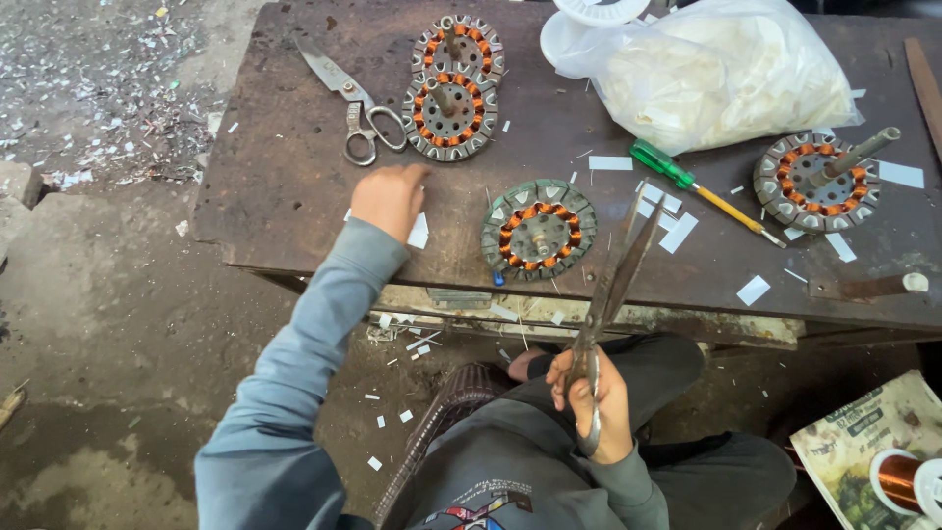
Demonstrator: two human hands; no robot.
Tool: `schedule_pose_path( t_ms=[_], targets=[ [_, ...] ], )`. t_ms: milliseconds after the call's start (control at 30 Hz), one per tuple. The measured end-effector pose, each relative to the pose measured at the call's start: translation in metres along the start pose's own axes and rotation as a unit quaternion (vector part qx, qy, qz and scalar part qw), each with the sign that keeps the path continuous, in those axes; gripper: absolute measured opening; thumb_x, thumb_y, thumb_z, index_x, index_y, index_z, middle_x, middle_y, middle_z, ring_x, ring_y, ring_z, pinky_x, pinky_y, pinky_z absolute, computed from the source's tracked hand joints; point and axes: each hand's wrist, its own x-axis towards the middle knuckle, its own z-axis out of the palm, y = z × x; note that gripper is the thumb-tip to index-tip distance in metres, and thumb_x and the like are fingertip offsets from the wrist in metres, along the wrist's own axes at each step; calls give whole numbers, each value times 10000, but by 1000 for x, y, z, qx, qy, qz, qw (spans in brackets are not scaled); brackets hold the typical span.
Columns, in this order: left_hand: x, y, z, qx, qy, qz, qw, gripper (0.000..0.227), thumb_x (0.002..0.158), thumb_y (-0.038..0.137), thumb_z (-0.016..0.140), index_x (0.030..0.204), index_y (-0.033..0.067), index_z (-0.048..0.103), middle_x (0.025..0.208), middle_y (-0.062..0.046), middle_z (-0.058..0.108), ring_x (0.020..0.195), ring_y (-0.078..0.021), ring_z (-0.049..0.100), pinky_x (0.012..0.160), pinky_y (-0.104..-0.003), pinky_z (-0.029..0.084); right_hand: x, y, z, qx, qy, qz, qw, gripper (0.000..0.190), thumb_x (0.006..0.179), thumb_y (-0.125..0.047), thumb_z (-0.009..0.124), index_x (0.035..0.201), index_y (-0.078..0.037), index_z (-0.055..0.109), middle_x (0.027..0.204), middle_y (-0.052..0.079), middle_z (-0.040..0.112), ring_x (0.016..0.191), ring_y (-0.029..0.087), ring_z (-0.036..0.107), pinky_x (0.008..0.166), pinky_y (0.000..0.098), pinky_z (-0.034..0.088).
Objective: The person cuts small white rectangular pieces from a plastic sheet using shears and inserts them into the slots of a circular motor stator. The person repeats this process, cutting and placing the pieces into the stator slots.
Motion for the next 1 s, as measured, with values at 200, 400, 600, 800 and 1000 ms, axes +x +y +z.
schedule_pose_path(
  t_ms=[200,400,600,800,1000],
  targets=[
    [14,25,-46,-96,140,-16,985,213,974,-8,685,1184,27,703,1056,-177,720,952,-345,698,831,-408,567,9,-15,16,-31,-17,11,999,665,858,-523,815,1165,7,555,1000,53,611,795,79,496,697,230,431],
    [-7,125,-76,-648,47,-182,738,261,977,-13,686,1235,-45,657,1092,-122,761,915,-149,733,832,-263,612,44,-38,49,-59,-60,-35,996,786,779,-580,882,1174,-35,477,1016,-3,533,935,88,572,868,266,544],
    [-5,152,-73,-719,-9,-230,655,252,950,-40,699,1199,-72,671,1037,-139,755,886,-148,723,816,-269,602,58,-63,60,-151,-28,21,988,778,719,-654,844,1057,-31,522,938,37,611,882,121,700,812,272,557],
    [-5,151,-73,-743,28,-214,633,239,938,-63,721,1170,-93,673,1029,-144,752,936,-165,731,863,-280,602,60,-69,59,-181,-4,31,983,839,655,-692,822,1078,-24,545,903,31,627,822,107,692,728,262,559],
    [0,162,-79,-725,-19,-218,653,230,921,-70,724,1146,-95,688,1041,-158,765,935,-172,744,861,-291,618,56,-74,56,-155,-4,-13,988,516,829,-384,841,1028,-2,557,899,38,620,820,118,681,770,281,558]
  ],
)
